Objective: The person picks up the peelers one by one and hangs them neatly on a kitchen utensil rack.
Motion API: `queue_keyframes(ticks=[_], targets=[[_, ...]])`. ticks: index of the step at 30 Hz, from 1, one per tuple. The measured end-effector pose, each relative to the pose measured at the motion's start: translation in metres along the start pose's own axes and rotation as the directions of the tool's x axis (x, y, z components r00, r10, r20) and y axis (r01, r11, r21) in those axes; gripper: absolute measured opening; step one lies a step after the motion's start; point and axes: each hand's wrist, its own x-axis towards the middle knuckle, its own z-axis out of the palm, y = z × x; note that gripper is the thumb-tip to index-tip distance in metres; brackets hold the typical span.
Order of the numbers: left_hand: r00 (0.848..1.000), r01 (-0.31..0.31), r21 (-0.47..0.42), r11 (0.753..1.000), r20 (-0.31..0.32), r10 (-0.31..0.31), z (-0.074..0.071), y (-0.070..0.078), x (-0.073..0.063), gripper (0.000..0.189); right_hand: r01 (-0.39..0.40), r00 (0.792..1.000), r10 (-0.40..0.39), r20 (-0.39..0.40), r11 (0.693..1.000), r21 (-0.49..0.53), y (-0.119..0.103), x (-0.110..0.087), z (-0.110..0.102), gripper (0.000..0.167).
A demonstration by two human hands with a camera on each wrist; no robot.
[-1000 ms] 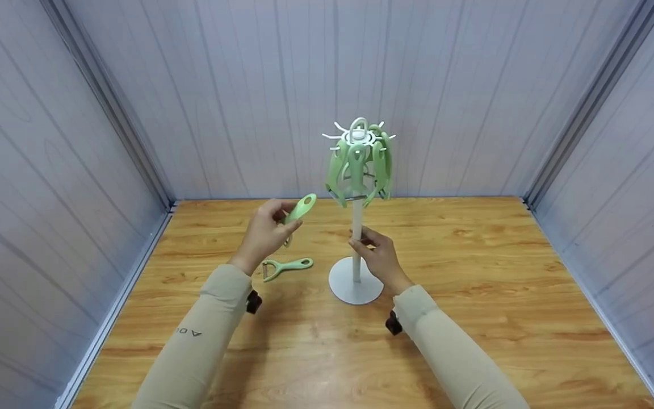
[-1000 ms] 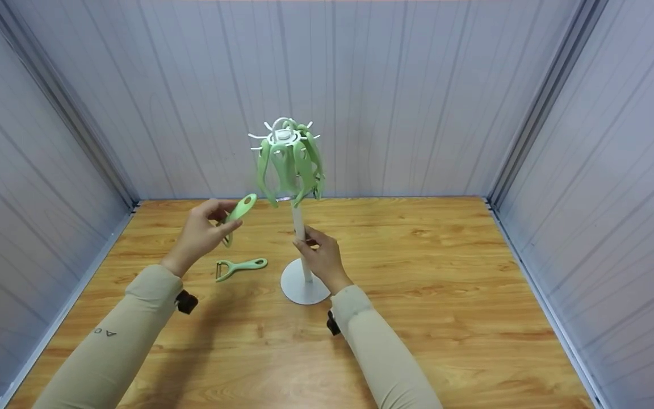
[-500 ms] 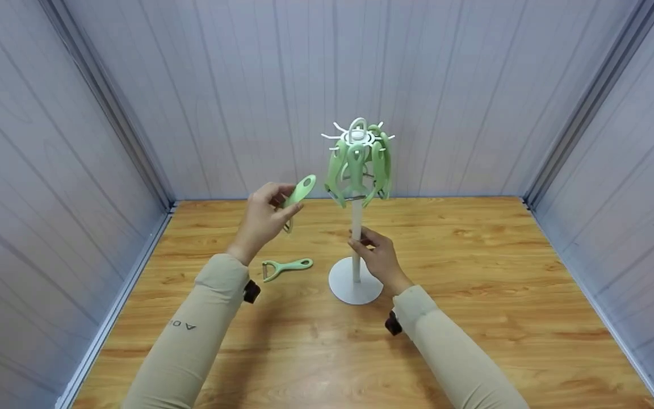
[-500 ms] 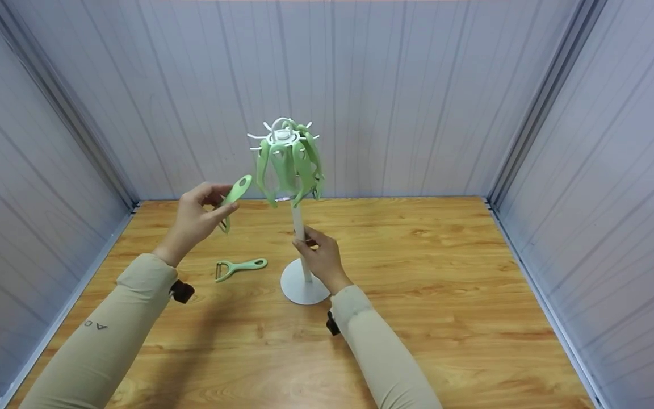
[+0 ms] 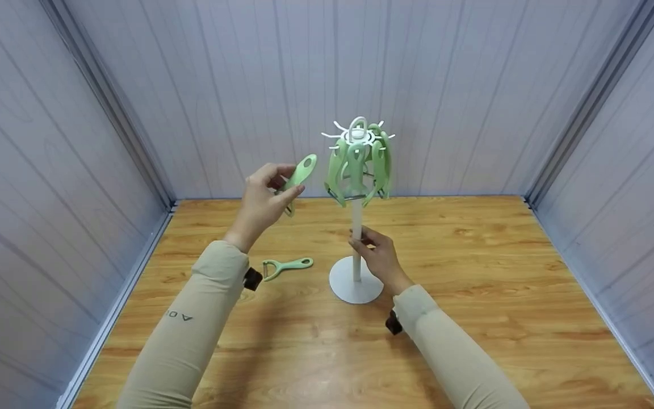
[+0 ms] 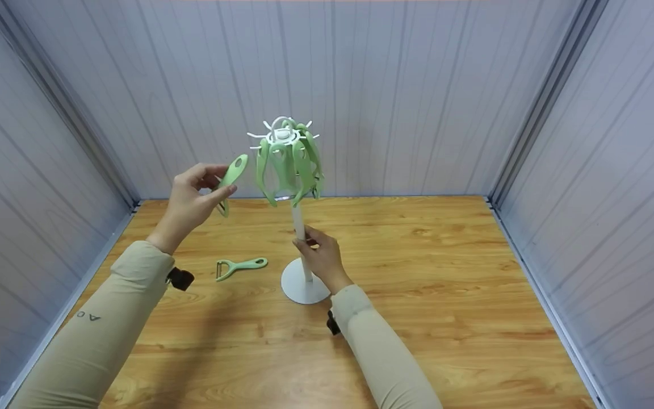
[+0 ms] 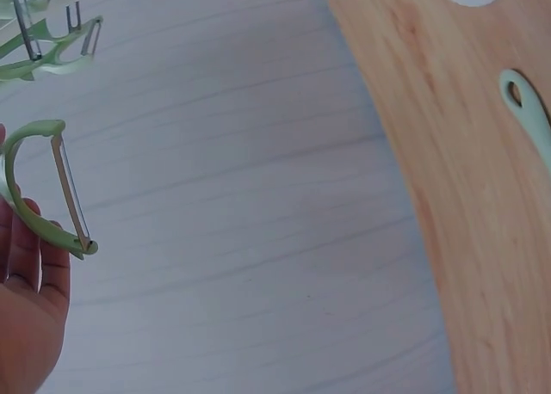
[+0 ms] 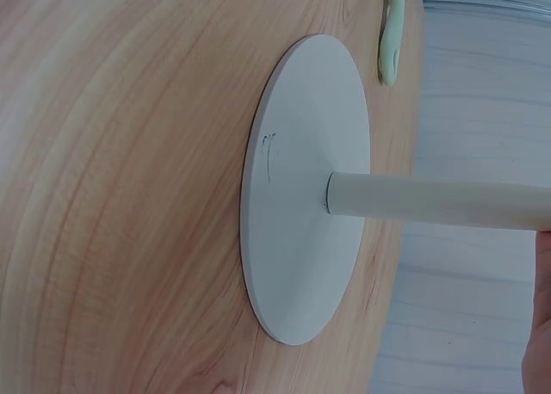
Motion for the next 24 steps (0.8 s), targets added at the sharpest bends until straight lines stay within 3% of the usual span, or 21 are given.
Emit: queue_keyframes(ticks=[12,24], targets=[[0.992,-0.101,-0.035,0.994,-0.078,0.098,0.001,0.023,0.016,0.031,0.023,1.000,-0.023,0.012,1.000,0.001,0.003,0.000,-0.001,0.028],[0.994,-0.072,-0.048,0.996,-0.084,0.068,0.009,0.033,0.025,0.034,-0.002,1.000,0.002,0.016,1.000,0.015,0.004,0.001,0.000,0.028]])
